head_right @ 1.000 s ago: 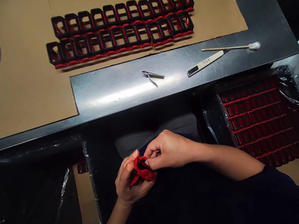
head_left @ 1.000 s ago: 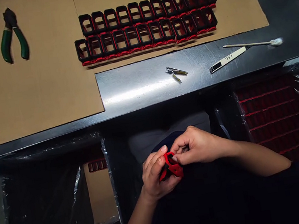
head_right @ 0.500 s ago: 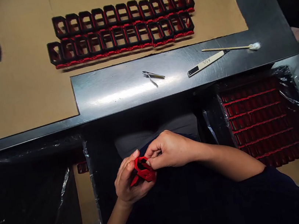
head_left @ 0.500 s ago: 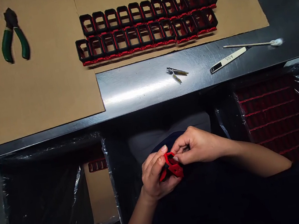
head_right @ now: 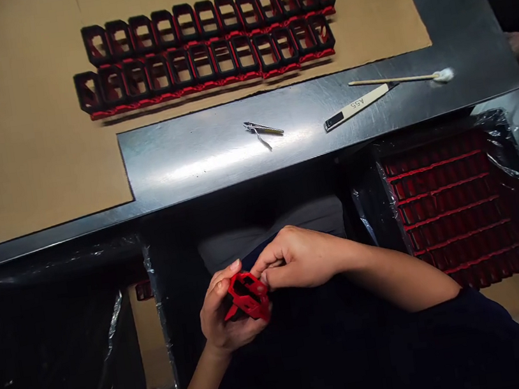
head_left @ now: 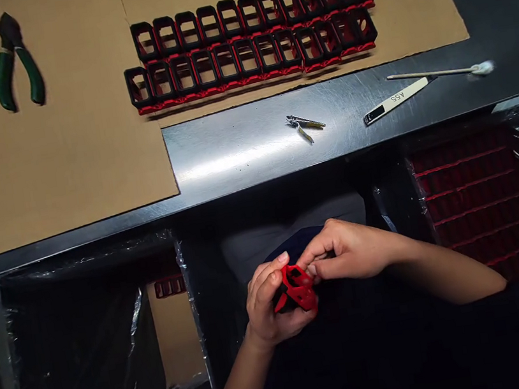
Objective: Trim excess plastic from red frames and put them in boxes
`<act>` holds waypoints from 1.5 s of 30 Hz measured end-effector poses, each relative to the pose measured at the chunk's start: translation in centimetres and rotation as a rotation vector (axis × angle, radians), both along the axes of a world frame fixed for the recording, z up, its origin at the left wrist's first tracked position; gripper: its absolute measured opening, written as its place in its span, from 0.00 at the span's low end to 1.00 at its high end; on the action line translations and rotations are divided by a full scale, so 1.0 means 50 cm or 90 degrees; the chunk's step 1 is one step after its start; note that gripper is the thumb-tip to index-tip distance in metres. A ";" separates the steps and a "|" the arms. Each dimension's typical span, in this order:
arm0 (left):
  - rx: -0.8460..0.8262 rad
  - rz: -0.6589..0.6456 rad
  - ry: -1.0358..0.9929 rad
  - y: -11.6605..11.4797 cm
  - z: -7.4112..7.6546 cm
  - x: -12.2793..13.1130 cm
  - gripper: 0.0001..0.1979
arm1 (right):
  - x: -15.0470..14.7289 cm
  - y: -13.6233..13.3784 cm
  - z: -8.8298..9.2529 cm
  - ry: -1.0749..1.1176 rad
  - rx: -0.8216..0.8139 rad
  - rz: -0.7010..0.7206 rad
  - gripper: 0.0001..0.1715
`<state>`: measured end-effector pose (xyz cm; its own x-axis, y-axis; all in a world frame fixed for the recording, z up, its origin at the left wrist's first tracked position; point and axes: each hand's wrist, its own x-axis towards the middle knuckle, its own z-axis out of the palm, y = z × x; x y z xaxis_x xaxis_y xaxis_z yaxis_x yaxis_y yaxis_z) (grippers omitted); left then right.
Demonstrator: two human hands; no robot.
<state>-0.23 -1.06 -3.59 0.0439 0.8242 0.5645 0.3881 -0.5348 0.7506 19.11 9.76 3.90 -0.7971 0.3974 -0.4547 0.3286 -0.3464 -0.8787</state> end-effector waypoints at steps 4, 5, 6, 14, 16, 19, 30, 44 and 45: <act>-0.041 0.007 -0.052 -0.003 -0.014 0.005 0.46 | 0.003 -0.013 -0.031 0.031 -0.145 -0.064 0.14; -0.049 0.000 -0.065 -0.004 -0.016 0.008 0.45 | 0.001 -0.020 -0.041 0.029 -0.161 -0.085 0.12; -0.063 -0.006 -0.085 -0.004 -0.018 0.011 0.43 | -0.001 -0.028 -0.049 0.032 -0.182 -0.103 0.12; -0.292 -0.051 -0.332 -0.001 -0.013 0.035 0.34 | -0.015 -0.064 -0.089 0.082 -0.373 -0.189 0.27; -0.309 -0.054 -0.340 -0.002 -0.015 0.037 0.33 | -0.016 -0.067 -0.092 0.086 -0.382 -0.203 0.27; -0.318 -0.058 -0.331 -0.006 -0.020 0.035 0.35 | -0.015 -0.071 -0.097 0.096 -0.387 -0.201 0.26; -0.235 -0.077 -0.197 0.001 -0.022 0.025 0.39 | -0.006 -0.073 -0.107 0.126 -0.429 -0.230 0.26; -0.266 -0.064 -0.161 0.006 -0.018 0.023 0.38 | -0.010 -0.074 -0.107 0.098 -0.421 -0.264 0.26; -0.269 -0.069 -0.163 0.006 -0.017 0.022 0.38 | -0.011 -0.074 -0.107 0.100 -0.415 -0.267 0.26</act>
<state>0.86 -0.78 -4.47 0.0453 0.9814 0.1864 0.1229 -0.1907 0.9739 18.57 6.06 -1.43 -0.7134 0.3713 -0.5943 -0.0545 -0.8749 -0.4812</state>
